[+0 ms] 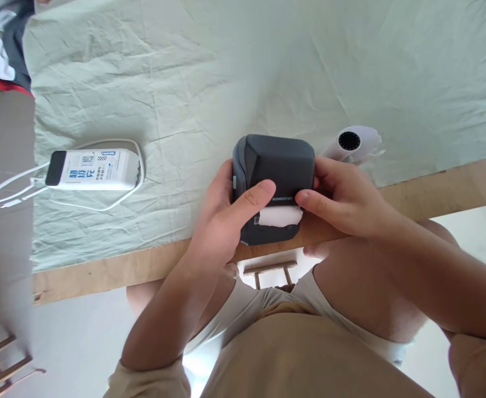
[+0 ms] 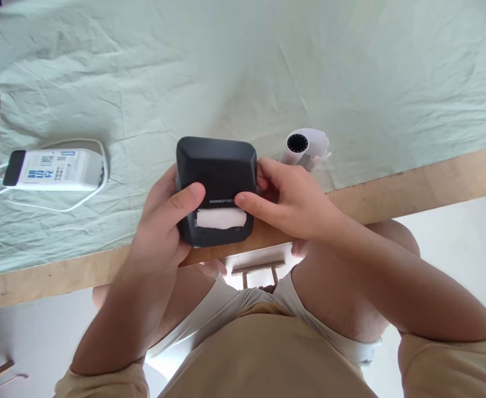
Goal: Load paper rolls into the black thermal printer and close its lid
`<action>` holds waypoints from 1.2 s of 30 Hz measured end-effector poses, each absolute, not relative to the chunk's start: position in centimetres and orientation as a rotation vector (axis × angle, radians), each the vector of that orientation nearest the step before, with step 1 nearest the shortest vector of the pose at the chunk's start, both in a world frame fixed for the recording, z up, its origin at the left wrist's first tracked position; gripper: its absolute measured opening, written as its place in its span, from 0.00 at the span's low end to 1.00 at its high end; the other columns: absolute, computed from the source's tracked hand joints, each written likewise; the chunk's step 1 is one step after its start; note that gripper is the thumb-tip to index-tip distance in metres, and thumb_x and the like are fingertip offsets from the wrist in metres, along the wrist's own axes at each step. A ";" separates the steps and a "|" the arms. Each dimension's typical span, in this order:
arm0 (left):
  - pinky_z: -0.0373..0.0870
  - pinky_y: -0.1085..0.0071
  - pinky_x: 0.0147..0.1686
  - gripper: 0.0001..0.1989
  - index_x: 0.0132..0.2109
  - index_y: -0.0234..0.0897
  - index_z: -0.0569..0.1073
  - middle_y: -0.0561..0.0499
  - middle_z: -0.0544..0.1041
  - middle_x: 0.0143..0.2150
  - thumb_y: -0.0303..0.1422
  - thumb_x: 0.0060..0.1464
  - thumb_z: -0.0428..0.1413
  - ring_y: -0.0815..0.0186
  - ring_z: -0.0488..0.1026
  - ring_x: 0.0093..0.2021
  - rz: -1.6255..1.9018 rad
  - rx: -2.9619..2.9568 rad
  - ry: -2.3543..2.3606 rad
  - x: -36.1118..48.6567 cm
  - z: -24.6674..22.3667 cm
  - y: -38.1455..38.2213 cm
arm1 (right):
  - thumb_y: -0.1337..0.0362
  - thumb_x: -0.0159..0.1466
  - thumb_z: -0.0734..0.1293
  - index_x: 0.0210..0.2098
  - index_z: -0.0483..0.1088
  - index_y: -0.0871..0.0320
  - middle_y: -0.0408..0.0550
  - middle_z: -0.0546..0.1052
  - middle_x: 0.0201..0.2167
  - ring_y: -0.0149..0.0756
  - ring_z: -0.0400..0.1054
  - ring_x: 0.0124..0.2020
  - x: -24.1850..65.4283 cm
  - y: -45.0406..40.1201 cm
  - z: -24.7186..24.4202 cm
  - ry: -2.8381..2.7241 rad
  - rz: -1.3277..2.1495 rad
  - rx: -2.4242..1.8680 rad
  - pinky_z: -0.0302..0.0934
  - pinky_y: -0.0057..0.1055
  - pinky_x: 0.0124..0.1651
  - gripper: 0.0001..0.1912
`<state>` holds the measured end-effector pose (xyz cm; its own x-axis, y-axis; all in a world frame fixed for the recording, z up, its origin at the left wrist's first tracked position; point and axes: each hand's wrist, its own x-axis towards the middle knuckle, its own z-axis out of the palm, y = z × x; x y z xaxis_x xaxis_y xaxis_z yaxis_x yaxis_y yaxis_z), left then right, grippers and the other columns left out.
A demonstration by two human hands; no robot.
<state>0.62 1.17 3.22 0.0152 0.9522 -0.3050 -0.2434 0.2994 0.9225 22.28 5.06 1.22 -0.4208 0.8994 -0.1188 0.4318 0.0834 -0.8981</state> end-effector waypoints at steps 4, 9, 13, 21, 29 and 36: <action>0.86 0.57 0.46 0.17 0.55 0.42 0.81 0.46 0.87 0.50 0.45 0.66 0.67 0.47 0.86 0.53 1.095 0.793 1.105 0.5 2.3 1.1 | 0.41 0.65 0.74 0.32 0.62 0.52 0.39 0.65 0.26 0.30 0.58 0.27 21.9 5.3 1.6 -1.918 1.277 -1.373 0.51 0.35 0.29 0.25; 0.87 0.58 0.49 0.16 0.54 0.43 0.82 0.45 0.88 0.51 0.45 0.65 0.69 0.47 0.87 0.55 1.131 0.716 1.104 0.7 2.5 0.6 | 0.44 0.65 0.76 0.32 0.62 0.52 0.38 0.64 0.25 0.29 0.57 0.26 21.9 5.6 1.1 -1.938 1.225 -1.325 0.51 0.33 0.28 0.25; 0.86 0.58 0.56 0.22 0.54 0.45 0.83 0.44 0.87 0.56 0.53 0.63 0.70 0.44 0.82 0.65 1.232 0.705 1.081 1.3 2.6 0.5 | 0.43 0.67 0.75 0.34 0.64 0.52 0.40 0.71 0.28 0.31 0.64 0.28 22.1 5.6 0.5 -1.902 1.271 -1.237 0.57 0.33 0.29 0.23; 0.88 0.61 0.48 0.12 0.41 0.43 0.85 0.51 0.87 0.39 0.43 0.70 0.64 0.55 0.88 0.46 1.357 0.503 1.156 1.3 1.2 1.2 | 0.50 0.66 0.74 0.30 0.57 0.51 0.37 0.65 0.23 0.29 0.59 0.25 21.4 5.5 1.5 -1.890 1.142 -1.217 0.50 0.32 0.28 0.24; 0.80 0.77 0.32 0.17 0.29 0.40 0.81 0.57 0.80 0.27 0.37 0.68 0.68 0.71 0.78 0.28 1.402 0.474 1.137 0.9 0.8 1.3 | 0.56 0.60 0.82 0.33 0.53 0.49 0.30 0.65 0.19 0.26 0.55 0.19 21.5 4.7 2.1 -1.827 1.174 -1.119 0.49 0.32 0.23 0.30; 0.88 0.58 0.44 0.15 0.35 0.40 0.85 0.49 0.87 0.36 0.45 0.65 0.68 0.51 0.89 0.43 1.265 0.426 1.067 1.5 1.5 1.7 | 0.60 0.73 0.74 0.34 0.61 0.47 0.34 0.69 0.19 0.33 0.75 0.23 20.8 3.4 2.6 -1.514 0.625 -1.004 0.58 0.31 0.20 0.18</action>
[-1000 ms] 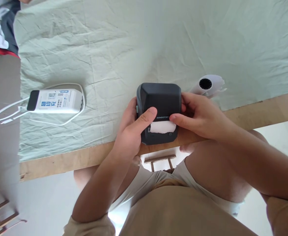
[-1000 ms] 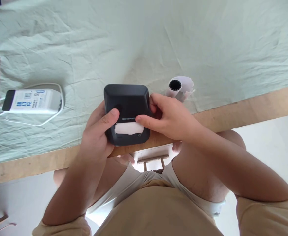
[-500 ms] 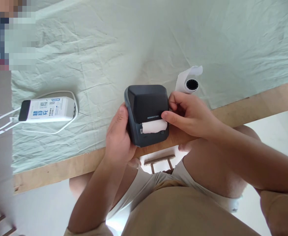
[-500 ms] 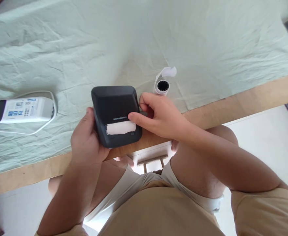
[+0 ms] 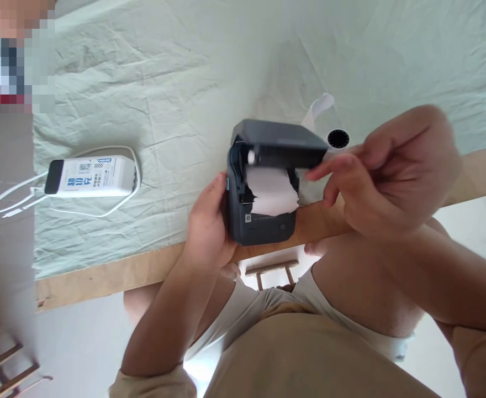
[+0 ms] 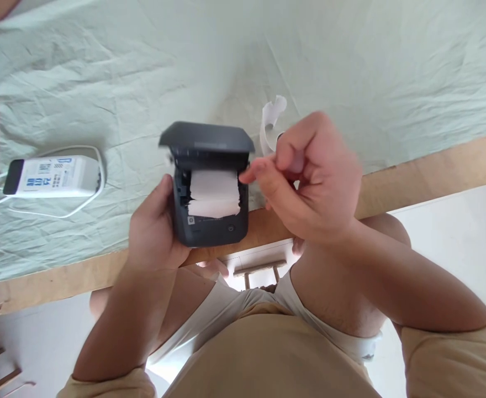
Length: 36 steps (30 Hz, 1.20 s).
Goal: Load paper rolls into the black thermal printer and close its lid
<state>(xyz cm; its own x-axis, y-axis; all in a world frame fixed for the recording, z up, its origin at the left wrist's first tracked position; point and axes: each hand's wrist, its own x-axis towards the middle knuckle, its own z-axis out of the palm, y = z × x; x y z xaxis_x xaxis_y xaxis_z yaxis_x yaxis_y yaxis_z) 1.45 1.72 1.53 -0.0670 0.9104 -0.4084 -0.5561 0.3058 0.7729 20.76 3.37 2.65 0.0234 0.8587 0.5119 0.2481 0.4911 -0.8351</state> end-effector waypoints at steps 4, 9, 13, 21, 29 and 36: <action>0.88 0.53 0.51 0.18 0.38 0.41 0.83 0.45 0.88 0.41 0.51 0.64 0.68 0.41 0.87 0.58 1.187 0.535 1.036 1.4 1.9 1.5 | 0.58 0.74 0.72 0.34 0.64 0.48 0.40 0.83 0.29 0.33 0.74 0.23 20.5 3.4 2.9 -1.601 0.589 -1.103 0.61 0.34 0.24 0.15; 0.87 0.60 0.48 0.16 0.47 0.41 0.86 0.45 0.89 0.49 0.48 0.63 0.71 0.45 0.87 0.56 1.153 0.717 1.031 1.1 2.1 0.8 | 0.64 0.69 0.73 0.38 0.73 0.50 0.42 0.86 0.35 0.33 0.72 0.26 20.5 4.4 3.6 -1.909 0.542 -1.249 0.60 0.37 0.32 0.05; 0.84 0.64 0.47 0.16 0.48 0.41 0.86 0.45 0.89 0.49 0.48 0.68 0.67 0.49 0.87 0.54 1.122 0.791 1.000 0.9 2.0 0.6 | 0.61 0.65 0.75 0.44 0.78 0.51 0.43 0.78 0.29 0.34 0.63 0.25 20.3 4.9 4.2 -2.184 0.597 -1.278 0.49 0.37 0.30 0.08; 0.87 0.62 0.36 0.15 0.40 0.41 0.82 0.48 0.86 0.36 0.48 0.62 0.70 0.47 0.88 0.47 1.100 0.555 1.124 1.1 2.1 0.8 | 0.54 0.62 0.80 0.41 0.77 0.50 0.44 0.81 0.40 0.28 0.65 0.24 23.2 5.5 5.8 -1.766 0.792 -1.091 0.56 0.37 0.25 0.13; 0.88 0.64 0.38 0.15 0.40 0.40 0.84 0.49 0.85 0.33 0.47 0.63 0.70 0.50 0.89 0.44 1.167 0.519 1.120 1.0 1.3 0.6 | 0.66 0.59 0.80 0.30 0.69 0.51 0.39 0.72 0.26 0.31 0.71 0.26 29.7 10.0 0.9 -1.257 0.681 -1.536 0.68 0.38 0.32 0.15; 0.91 0.52 0.48 0.16 0.48 0.42 0.84 0.45 0.89 0.43 0.47 0.61 0.70 0.42 0.88 0.56 1.074 0.515 1.111 1.2 2.3 0.7 | 0.68 0.53 0.85 0.39 0.78 0.49 0.51 0.85 0.45 0.41 0.77 0.44 30.6 9.2 0.2 -1.609 0.476 -1.599 0.69 0.43 0.50 0.19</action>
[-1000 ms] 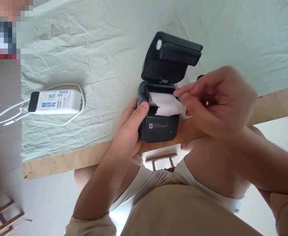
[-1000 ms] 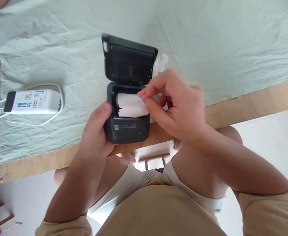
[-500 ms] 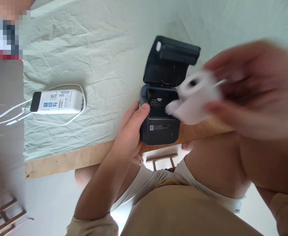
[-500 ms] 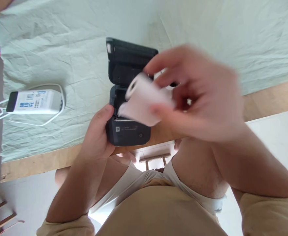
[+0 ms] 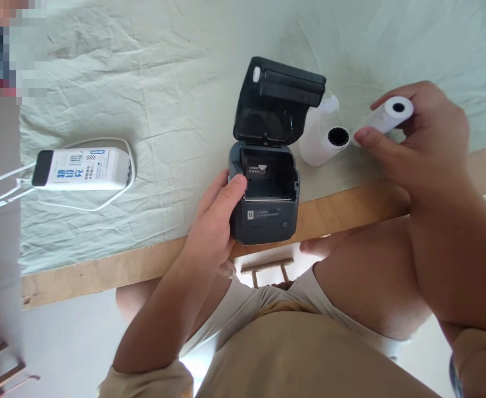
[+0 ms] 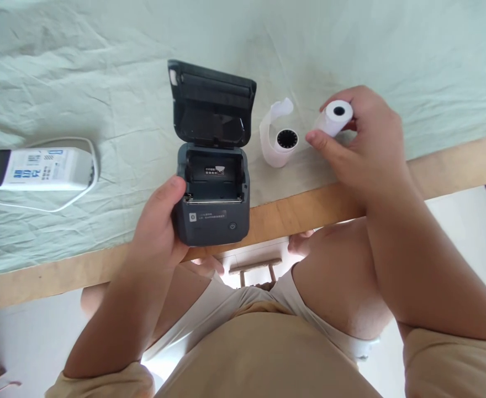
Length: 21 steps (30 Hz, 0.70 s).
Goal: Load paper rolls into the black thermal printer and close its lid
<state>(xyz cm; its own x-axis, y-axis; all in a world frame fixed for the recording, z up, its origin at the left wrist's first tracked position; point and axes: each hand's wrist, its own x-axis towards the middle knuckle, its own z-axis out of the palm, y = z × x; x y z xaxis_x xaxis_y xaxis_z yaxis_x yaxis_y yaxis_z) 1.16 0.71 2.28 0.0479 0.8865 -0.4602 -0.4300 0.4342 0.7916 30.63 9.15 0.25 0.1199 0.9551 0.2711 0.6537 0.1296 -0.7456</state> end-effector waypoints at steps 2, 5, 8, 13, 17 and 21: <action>0.91 0.52 0.49 0.17 0.50 0.41 0.84 0.45 0.89 0.44 0.46 0.61 0.71 0.42 0.87 0.57 1.060 0.515 1.128 1.3 2.7 0.8 | 0.69 0.54 0.84 0.46 0.77 0.48 0.52 0.86 0.46 0.41 0.77 0.45 30.5 9.5 0.4 -1.626 0.501 -1.631 0.70 0.44 0.52 0.24; 0.91 0.52 0.48 0.18 0.52 0.42 0.83 0.46 0.89 0.46 0.47 0.61 0.71 0.43 0.87 0.56 1.056 0.523 1.143 1.3 2.8 0.8 | 0.67 0.53 0.85 0.55 0.75 0.48 0.53 0.87 0.47 0.41 0.77 0.40 30.4 9.6 0.5 -1.697 0.483 -1.754 0.70 0.46 0.51 0.33; 0.91 0.54 0.47 0.20 0.55 0.41 0.83 0.46 0.90 0.48 0.47 0.62 0.70 0.44 0.88 0.56 1.044 0.539 1.146 1.1 2.5 0.8 | 0.62 0.57 0.82 0.55 0.76 0.49 0.53 0.86 0.51 0.44 0.80 0.44 30.0 8.5 0.3 -1.806 0.185 -1.524 0.70 0.45 0.47 0.28; 0.91 0.56 0.48 0.19 0.53 0.39 0.84 0.45 0.89 0.50 0.48 0.64 0.67 0.43 0.88 0.57 1.059 0.568 1.099 0.9 2.0 0.7 | 0.55 0.68 0.76 0.55 0.75 0.49 0.44 0.82 0.39 0.33 0.72 0.27 27.9 6.3 -0.2 -2.004 -0.038 -1.334 0.72 0.39 0.37 0.18; 0.91 0.53 0.48 0.21 0.54 0.39 0.83 0.44 0.89 0.48 0.49 0.63 0.68 0.41 0.87 0.58 1.046 0.542 1.153 1.0 2.2 0.7 | 0.55 0.68 0.75 0.60 0.69 0.49 0.45 0.83 0.44 0.34 0.71 0.28 26.4 6.3 -0.7 -2.152 0.132 -1.361 0.76 0.43 0.40 0.23; 0.91 0.54 0.49 0.20 0.52 0.39 0.82 0.45 0.89 0.48 0.49 0.63 0.68 0.41 0.87 0.59 1.050 0.571 1.135 1.0 2.2 0.7 | 0.59 0.69 0.72 0.54 0.66 0.48 0.42 0.80 0.39 0.37 0.72 0.28 25.9 6.4 -0.8 -2.180 0.366 -1.335 0.73 0.41 0.35 0.16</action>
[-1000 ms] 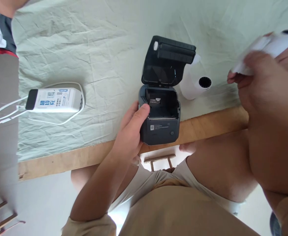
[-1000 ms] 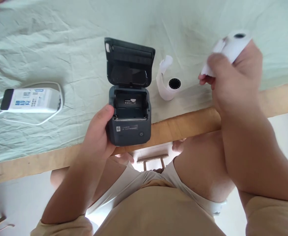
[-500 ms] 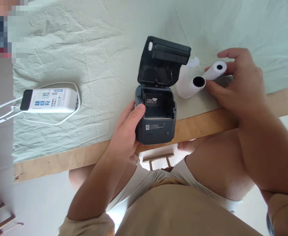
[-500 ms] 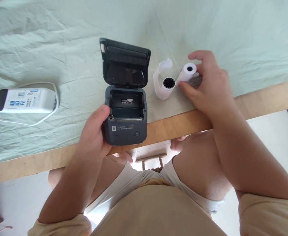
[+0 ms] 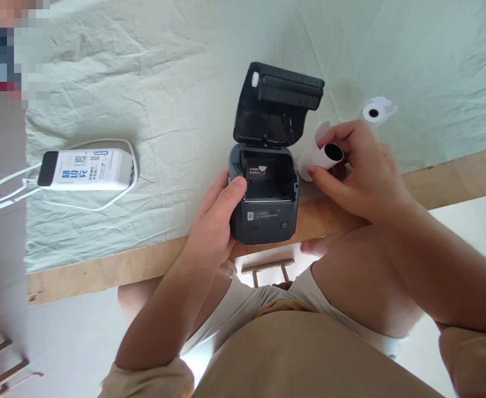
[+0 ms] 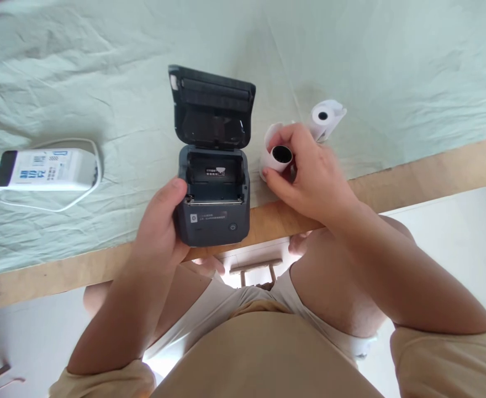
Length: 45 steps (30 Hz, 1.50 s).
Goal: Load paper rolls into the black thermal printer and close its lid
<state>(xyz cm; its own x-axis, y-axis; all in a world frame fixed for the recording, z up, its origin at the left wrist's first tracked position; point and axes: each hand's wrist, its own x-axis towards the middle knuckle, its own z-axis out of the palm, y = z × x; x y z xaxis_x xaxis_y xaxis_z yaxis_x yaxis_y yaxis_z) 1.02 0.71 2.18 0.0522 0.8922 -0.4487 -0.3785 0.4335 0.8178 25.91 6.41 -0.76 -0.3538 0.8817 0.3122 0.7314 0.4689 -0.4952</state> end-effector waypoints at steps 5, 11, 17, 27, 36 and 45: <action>0.91 0.53 0.50 0.20 0.52 0.40 0.82 0.45 0.89 0.50 0.48 0.62 0.68 0.40 0.86 0.61 1.046 0.556 1.111 1.0 2.1 0.7 | 0.59 0.71 0.70 0.50 0.70 0.46 0.51 0.79 0.46 0.51 0.79 0.49 26.0 6.2 -0.5 -2.244 0.366 -1.207 0.78 0.52 0.49 0.09; 0.91 0.52 0.50 0.19 0.56 0.42 0.83 0.46 0.89 0.52 0.47 0.65 0.68 0.42 0.85 0.61 1.015 0.566 1.102 0.9 2.3 0.6 | 0.68 0.68 0.69 0.60 0.68 0.46 0.50 0.82 0.56 0.47 0.80 0.51 26.0 6.2 -0.4 -2.244 0.410 -1.173 0.79 0.48 0.52 0.23; 0.92 0.51 0.49 0.20 0.57 0.42 0.83 0.47 0.89 0.52 0.48 0.65 0.67 0.42 0.86 0.59 1.002 0.528 1.132 0.9 2.5 0.5 | 0.62 0.71 0.70 0.57 0.73 0.46 0.48 0.83 0.47 0.43 0.79 0.41 25.7 6.2 -0.2 -2.227 0.344 -1.194 0.78 0.44 0.43 0.15; 0.91 0.50 0.52 0.28 0.64 0.43 0.81 0.47 0.89 0.55 0.51 0.63 0.68 0.44 0.86 0.60 0.962 0.488 1.194 1.1 3.2 0.5 | 0.61 0.69 0.71 0.60 0.71 0.46 0.48 0.81 0.49 0.45 0.79 0.45 26.0 6.3 -0.2 -2.180 0.376 -1.302 0.78 0.46 0.48 0.20; 0.92 0.52 0.49 0.23 0.60 0.44 0.81 0.47 0.89 0.52 0.51 0.66 0.66 0.43 0.87 0.59 0.984 0.523 1.149 0.7 2.4 0.3 | 0.63 0.68 0.69 0.66 0.69 0.45 0.47 0.78 0.50 0.42 0.78 0.45 26.4 6.5 -1.0 -2.161 0.351 -1.251 0.78 0.44 0.49 0.27; 0.92 0.51 0.49 0.22 0.57 0.43 0.83 0.46 0.89 0.51 0.52 0.66 0.66 0.38 0.86 0.60 1.029 0.616 1.122 0.7 1.8 0.3 | 0.68 0.67 0.68 0.69 0.67 0.42 0.47 0.82 0.52 0.44 0.80 0.52 26.6 6.6 -0.9 -2.200 0.379 -1.213 0.80 0.45 0.56 0.32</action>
